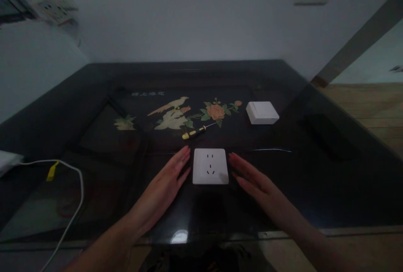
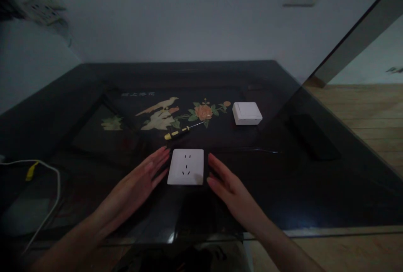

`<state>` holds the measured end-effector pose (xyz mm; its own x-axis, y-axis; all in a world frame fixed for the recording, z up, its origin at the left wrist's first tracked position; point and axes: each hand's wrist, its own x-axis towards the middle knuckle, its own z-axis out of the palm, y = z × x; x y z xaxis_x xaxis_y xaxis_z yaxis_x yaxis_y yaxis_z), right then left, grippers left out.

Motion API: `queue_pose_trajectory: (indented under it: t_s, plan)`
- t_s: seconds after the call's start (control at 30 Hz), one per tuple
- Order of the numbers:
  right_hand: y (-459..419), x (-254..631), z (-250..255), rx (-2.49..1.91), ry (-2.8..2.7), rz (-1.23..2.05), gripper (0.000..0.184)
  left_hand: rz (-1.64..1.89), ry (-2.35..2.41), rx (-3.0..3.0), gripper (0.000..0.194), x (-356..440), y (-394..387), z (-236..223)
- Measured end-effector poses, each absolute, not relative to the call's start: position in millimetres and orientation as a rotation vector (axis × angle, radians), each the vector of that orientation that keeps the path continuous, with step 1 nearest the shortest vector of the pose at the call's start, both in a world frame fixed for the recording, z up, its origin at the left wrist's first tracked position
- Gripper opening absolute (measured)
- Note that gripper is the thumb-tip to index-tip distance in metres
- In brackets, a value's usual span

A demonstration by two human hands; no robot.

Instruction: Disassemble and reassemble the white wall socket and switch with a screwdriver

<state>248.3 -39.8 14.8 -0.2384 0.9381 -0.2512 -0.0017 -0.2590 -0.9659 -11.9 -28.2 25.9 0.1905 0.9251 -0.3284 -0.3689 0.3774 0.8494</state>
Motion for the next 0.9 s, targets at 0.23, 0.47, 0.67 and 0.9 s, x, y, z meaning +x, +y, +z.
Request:
queue_pose_trajectory:
  t_s: [0.23,0.47,0.67,0.9]
  plan:
    - [-56,211,-6,-1.063,-0.997,1.685,0.066,0.939,0.980,0.641,0.066,1,-38,16]
    - [-37,232,4,-1.194,-0.994,1.606,0.076,0.904,0.960,0.667,0.075,30,-15,25]
    - [-2,290,2,-1.439,-0.999,1.330,0.075,0.834,0.893,0.836,0.080,104,30,22]
    - [29,351,1,-1.499,-1.017,1.143,0.058,0.822,0.808,0.958,0.082,173,61,17]
